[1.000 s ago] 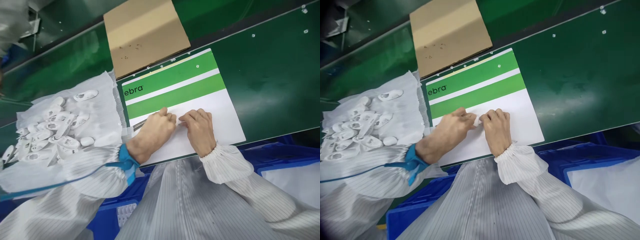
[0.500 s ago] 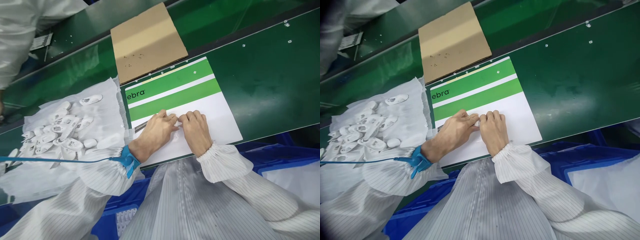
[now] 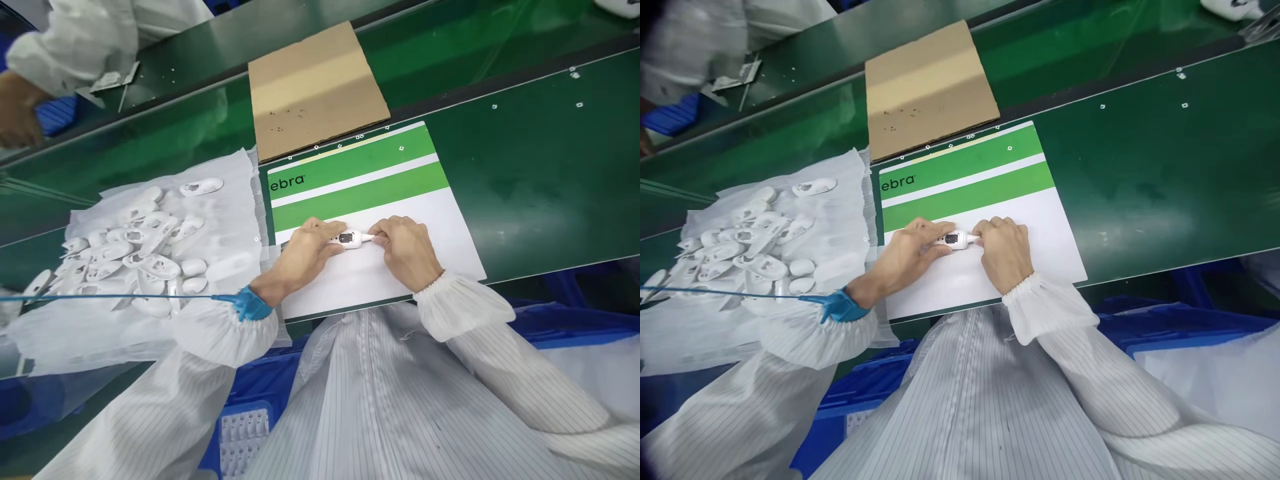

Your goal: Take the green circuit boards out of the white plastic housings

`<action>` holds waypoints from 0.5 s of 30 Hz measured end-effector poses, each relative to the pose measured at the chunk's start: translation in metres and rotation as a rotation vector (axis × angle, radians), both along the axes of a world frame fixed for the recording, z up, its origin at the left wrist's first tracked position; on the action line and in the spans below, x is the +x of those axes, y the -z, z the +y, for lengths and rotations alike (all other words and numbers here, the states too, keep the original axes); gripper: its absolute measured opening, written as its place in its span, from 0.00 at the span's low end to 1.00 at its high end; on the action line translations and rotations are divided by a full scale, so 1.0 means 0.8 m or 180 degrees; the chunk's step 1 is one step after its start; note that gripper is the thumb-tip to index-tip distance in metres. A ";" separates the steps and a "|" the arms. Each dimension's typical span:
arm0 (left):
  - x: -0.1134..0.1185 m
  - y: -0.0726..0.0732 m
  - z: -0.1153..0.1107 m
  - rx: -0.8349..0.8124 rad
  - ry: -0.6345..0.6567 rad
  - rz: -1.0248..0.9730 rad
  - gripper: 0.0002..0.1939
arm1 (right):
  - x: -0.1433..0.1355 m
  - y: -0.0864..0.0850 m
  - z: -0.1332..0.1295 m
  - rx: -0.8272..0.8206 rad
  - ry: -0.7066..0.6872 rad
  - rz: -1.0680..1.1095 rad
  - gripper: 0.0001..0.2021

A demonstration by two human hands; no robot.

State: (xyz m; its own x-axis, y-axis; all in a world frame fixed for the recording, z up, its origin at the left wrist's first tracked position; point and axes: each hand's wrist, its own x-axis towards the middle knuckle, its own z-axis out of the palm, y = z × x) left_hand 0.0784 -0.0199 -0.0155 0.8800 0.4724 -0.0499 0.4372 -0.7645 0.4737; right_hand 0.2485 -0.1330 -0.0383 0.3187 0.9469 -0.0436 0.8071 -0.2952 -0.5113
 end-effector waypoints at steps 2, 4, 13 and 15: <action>-0.009 -0.002 0.006 -0.0071 -0.0076 0.0057 0.19 | 0.010 -0.001 0.001 -0.0044 0.0011 0.0229 0.10; -0.012 -0.006 0.012 -0.0112 -0.0040 0.0092 0.19 | 0.017 -0.002 0.002 -0.0035 0.0004 0.0331 0.10; 0.000 -0.013 0.011 -0.0271 -0.0213 0.0015 0.20 | -0.026 0.010 0.008 0.0738 -0.0109 -0.0052 0.14; 0.005 -0.011 0.004 -0.0365 -0.0296 -0.0091 0.21 | -0.038 0.015 0.007 0.0792 0.0000 -0.0226 0.14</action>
